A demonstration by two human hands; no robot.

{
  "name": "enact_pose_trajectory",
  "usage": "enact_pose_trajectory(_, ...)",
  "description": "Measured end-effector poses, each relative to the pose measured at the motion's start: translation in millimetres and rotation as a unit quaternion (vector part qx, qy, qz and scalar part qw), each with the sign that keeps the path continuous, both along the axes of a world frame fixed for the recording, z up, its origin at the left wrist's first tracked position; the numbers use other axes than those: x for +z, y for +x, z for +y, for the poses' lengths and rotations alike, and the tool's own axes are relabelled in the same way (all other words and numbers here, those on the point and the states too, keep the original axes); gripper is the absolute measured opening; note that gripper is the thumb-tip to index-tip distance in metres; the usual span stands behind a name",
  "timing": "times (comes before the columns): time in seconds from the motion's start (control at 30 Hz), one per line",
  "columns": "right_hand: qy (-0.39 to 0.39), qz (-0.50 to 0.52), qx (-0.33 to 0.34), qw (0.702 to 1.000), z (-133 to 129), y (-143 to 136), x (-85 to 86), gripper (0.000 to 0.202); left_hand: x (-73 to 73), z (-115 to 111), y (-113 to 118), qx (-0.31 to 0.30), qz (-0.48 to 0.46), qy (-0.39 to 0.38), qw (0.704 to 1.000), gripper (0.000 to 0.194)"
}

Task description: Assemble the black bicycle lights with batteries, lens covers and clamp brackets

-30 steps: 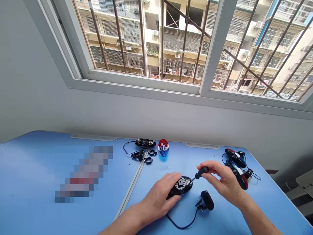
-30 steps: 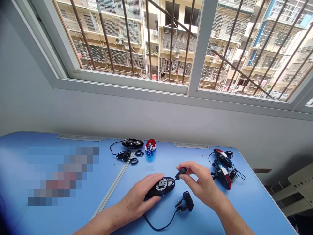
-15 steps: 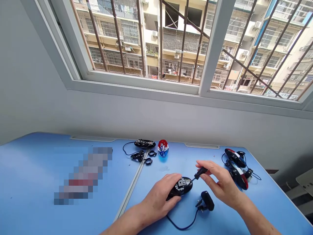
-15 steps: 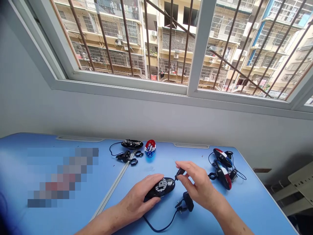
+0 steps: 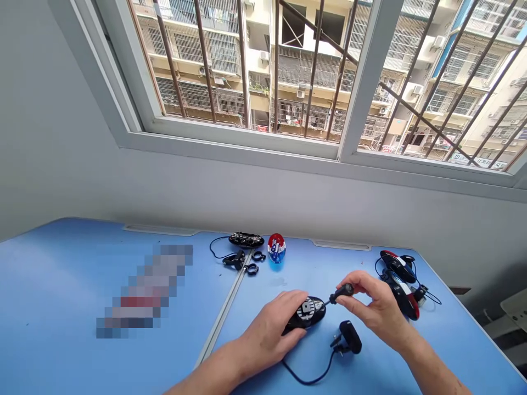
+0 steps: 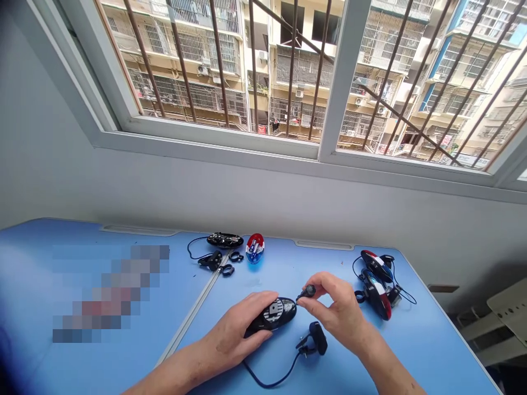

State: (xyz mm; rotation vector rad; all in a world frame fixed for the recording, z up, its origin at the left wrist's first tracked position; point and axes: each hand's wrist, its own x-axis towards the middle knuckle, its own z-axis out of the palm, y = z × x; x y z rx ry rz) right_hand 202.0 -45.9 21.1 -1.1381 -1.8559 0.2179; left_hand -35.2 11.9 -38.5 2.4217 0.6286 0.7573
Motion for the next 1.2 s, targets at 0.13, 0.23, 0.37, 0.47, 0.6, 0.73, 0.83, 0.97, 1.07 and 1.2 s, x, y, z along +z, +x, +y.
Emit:
enact_pose_trajectory(0.13, 0.085, -0.011, -0.012, 0.996, 4.3, -3.9, -6.9, 0.016, 0.7, 0.7, 0.7, -0.001, 0.0, -0.005, 1.0, 0.057)
enact_pose_trajectory(0.23, 0.096, -0.03, 0.034, 0.994, 5.6, -2.5, -7.7, 0.03, 0.0, 1.0, 0.7, -0.003, -0.001, -0.002, 1.0, 0.056)
enact_pose_trajectory(0.37, 0.046, -0.051, 0.08, 0.994, 1.2, 1.7, -3.4, 0.046, -1.0, 0.9, -0.2, -0.005, -0.006, 0.002, 1.0, 0.057)
enact_pose_trajectory(0.47, 0.003, -0.059, 0.097, 0.994, -3.5, 4.2, 1.7, 0.051, -0.6, 0.8, -0.5, -0.003, -0.002, -0.001, 1.0, 0.058)
enact_pose_trajectory(0.6, -0.011, -0.039, 0.103, 0.994, -4.9, 4.9, 6.7, 0.045, 1.2, 0.1, 0.1, -0.007, 0.004, -0.01, 1.0, 0.058)
enact_pose_trajectory(0.73, -0.009, -0.027, 0.081, 0.996, -3.1, 3.5, 7.5, 0.026, 3.5, -1.0, 0.3, -0.007, 0.003, -0.012, 1.0, 0.057)
enact_pose_trajectory(0.83, -0.006, -0.023, 0.062, 0.998, -1.9, 0.9, 6.3, 0.014, 3.6, -0.7, 0.6, -0.005, 0.002, -0.013, 1.0, 0.057)
enact_pose_trajectory(0.97, 0.012, -0.01, 0.04, 0.999, 0.1, -4.1, 1.6, 0.013, 1.6, 0.7, 1.3, -0.007, -0.002, -0.015, 1.0, 0.056)
enact_pose_trajectory(1.07, 0.038, -0.004, 0.016, 0.999, 2.6, -7.1, -4.7, 0.014, 1.1, 0.8, 1.3, -0.004, -0.002, -0.018, 1.0, 0.055)
enact_pose_trajectory(1.2, 0.107, -0.001, 0.012, 0.994, 6.5, -8.1, -11.1, 0.02, 1.7, 0.5, 0.9, 0.0, -0.002, -0.019, 1.0, 0.054)
